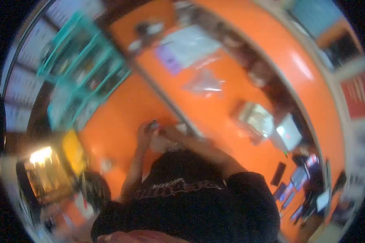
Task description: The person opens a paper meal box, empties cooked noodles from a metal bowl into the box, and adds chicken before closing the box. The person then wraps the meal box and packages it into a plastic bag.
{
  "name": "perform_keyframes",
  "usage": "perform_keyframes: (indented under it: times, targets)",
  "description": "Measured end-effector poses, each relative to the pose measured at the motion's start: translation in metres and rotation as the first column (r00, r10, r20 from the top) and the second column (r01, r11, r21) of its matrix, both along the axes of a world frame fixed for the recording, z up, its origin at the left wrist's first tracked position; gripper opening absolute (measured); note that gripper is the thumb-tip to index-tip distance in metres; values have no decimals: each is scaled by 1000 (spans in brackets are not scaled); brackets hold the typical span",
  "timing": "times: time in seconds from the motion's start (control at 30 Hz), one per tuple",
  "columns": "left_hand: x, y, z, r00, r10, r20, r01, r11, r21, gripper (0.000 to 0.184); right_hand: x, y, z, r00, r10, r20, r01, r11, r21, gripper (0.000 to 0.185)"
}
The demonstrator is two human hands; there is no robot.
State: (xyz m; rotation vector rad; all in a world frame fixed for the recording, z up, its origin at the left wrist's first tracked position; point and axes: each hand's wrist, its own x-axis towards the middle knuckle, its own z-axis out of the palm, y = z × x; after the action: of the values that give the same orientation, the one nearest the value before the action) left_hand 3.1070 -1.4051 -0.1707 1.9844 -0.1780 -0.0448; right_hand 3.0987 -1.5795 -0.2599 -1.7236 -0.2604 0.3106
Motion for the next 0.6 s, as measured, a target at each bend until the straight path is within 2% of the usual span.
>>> perform_keyframes:
  times: [0.03, 0.1, 0.13, 0.23, 0.27, 0.33, 0.43, 0.53, 0.6]
  targets:
    - [-12, 19, 5, 999, 39, 25, -41, 996, 83, 25, -2, 9, 4, 985, -52, -162, 60, 997, 46, 18]
    - [-30, 42, 25, 999, 32, 8, -33, 965, 261, 27, -2, 10, 27, 988, 86, -125, -106, 981, -164, 19]
    - [-37, 50, 32, 999, -11, -31, 21, 937, 348, 29, -2, 11, 36, 987, 124, -105, -143, 971, -191, 21]
    - [-60, 52, 2, 997, 44, -59, -27, 965, 262, 33, 6, 12, 47, 980, 168, -105, -193, 932, -306, 25]
    - [-68, 48, -1, 995, 79, -64, -56, 952, 300, 32, 5, 11, 49, 979, 164, -118, -196, 915, -353, 26]
    - [-74, 41, -4, 989, 134, -59, -103, 923, 372, 31, 5, 8, 52, 967, 246, -63, -252, 908, -335, 27]
    - [-84, 38, -22, 988, 138, 68, -153, 932, 330, 30, 4, 4, 53, 951, 304, -46, -297, 865, -404, 29]
    - [-80, 29, -18, 958, 183, 222, -261, 876, 406, 27, 8, 6, 57, 948, 318, 16, -275, 841, -465, 28]
    - [-73, 24, 0, 965, 101, 243, -209, 858, 470, 24, 8, 4, 61, 931, 358, 76, -268, 809, -523, 26]
